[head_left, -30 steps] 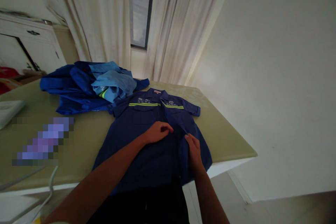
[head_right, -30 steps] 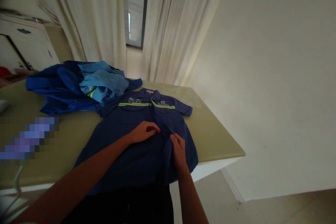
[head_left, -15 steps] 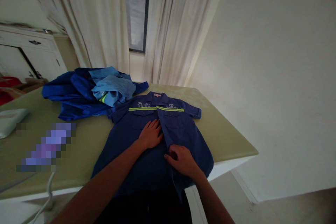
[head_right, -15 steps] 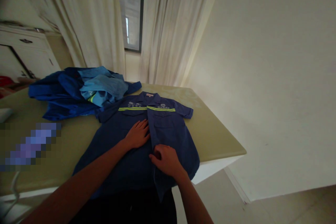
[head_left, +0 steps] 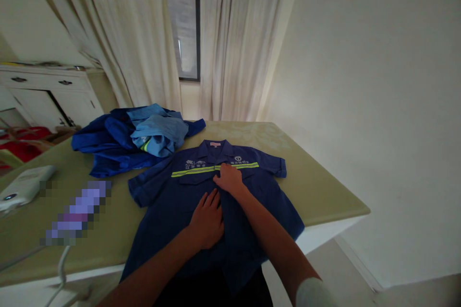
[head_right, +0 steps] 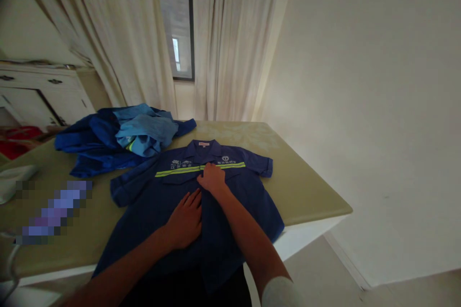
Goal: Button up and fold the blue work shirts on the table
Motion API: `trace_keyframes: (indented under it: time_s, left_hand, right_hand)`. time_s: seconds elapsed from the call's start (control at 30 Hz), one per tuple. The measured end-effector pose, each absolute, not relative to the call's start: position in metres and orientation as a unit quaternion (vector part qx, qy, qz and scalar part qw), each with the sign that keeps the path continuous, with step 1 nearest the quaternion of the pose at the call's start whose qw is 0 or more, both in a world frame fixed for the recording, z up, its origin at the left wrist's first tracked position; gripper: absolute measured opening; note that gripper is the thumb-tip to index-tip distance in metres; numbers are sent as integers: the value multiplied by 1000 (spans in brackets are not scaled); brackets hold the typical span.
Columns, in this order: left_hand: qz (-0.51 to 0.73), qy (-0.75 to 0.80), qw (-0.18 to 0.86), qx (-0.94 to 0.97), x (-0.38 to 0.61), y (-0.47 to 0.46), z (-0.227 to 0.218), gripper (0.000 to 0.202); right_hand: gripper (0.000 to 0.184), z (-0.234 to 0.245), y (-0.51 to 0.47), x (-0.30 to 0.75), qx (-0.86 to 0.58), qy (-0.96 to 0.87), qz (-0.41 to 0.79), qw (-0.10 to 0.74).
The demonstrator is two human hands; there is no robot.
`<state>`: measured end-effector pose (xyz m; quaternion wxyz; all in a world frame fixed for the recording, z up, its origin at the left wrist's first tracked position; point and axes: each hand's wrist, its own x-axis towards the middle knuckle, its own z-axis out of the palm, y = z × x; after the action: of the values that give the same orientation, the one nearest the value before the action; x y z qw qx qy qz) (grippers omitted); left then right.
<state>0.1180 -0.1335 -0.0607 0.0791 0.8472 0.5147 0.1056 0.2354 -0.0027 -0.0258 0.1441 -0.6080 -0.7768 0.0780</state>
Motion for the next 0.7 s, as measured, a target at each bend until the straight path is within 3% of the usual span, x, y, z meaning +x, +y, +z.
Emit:
trace_keyframes:
  time_s: [0.13,0.27,0.33,0.5,0.7]
  left_hand:
    - [75,514,151,841,111,-87,-24,29]
    - [141,630,105,756,116,-30,-16,22]
    - [173,658,64,730,120,-16,-27,21]
    - [217,627,68,745,114,-8,-59,16]
    - [316,587,127,734,103,0,-64,6]
  right_hand:
    - [10,-50,16,256,-605,-745,156,233]
    - [16,-57,32,280,-564,-689,336,308]
    - [19,-59,34,283,-542,-679,370,329]
    - [12,-61,33,277,-516,-732,292,336]
    - [13,-60,28,270,-527,-736,257,339]
